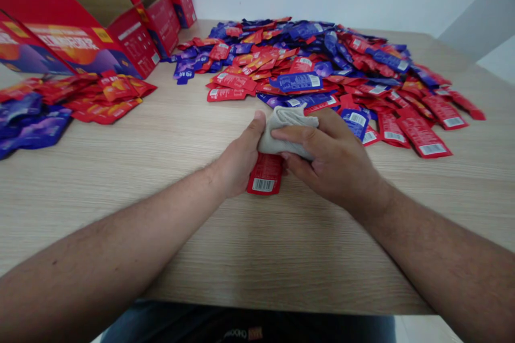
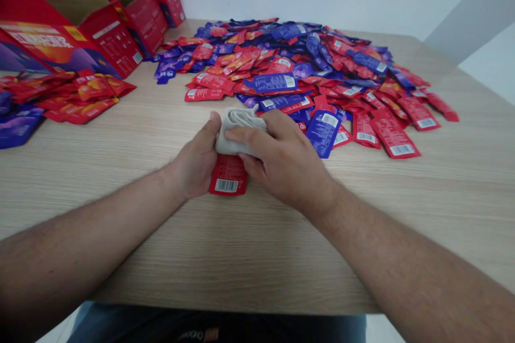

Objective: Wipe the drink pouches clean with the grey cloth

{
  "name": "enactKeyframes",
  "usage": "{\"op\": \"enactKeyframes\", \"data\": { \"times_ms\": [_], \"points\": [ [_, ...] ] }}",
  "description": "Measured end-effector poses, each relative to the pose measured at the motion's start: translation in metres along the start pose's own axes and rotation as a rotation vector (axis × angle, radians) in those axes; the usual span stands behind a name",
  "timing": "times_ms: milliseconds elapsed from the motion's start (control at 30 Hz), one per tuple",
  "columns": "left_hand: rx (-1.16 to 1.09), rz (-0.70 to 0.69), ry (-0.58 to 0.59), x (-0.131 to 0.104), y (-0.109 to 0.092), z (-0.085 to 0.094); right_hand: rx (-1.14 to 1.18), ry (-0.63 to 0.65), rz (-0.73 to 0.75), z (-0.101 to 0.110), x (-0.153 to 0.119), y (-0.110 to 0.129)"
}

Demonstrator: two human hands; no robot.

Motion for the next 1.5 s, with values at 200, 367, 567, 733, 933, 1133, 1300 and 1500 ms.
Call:
{"op": "enactKeyframes", "data": {
  "times_ms": [200,367,567,733,933,1133,1300,1500],
  "points": [
    [0.084,0.068,0.051,0.001,0.002,0.011,-0.066,-0.062,-0.110,0.006,0.003,-0.019],
    [0.123,0.037,0.035,0.002,0.002,0.010,-0.033,-0.024,-0.062,0.003,0.003,-0.015],
    [0.120,0.022,0.063,0.001,0.003,0.007,-0.028,-0.044,-0.059,0.002,0.002,-0.019],
    [0.116,0.044,0.042,0.002,0.003,0.009,-0.032,-0.067,-0.062,0.002,0.003,-0.021],
    [0.064,0.018,0.012,0.004,0.004,0.007,-0.003,-0.001,-0.002,0.000,0.001,-0.014],
    [-0.006,0.016,0.013,0.005,0.002,0.005,0.018,0.039,-0.079,-0.002,0.000,-0.015],
    [-0.021,0.055,-0.047,0.003,-0.003,0.002,0.167,0.260,0.093,-0.012,-0.006,0.004],
    [-0.058,0.040,-0.005,0.002,-0.005,-0.001,0.084,0.185,0.014,-0.010,-0.005,0.000]
  ]
}}
Point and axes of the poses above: each hand's wrist, its own x-axis towards the middle knuckle, its own z-axis out of the back of the hand, y = z × x, the point moved 4 cm from there along x, towards the middle knuckle, and after that the axes turned 7 degrees about -y, right-handed, at the moved point
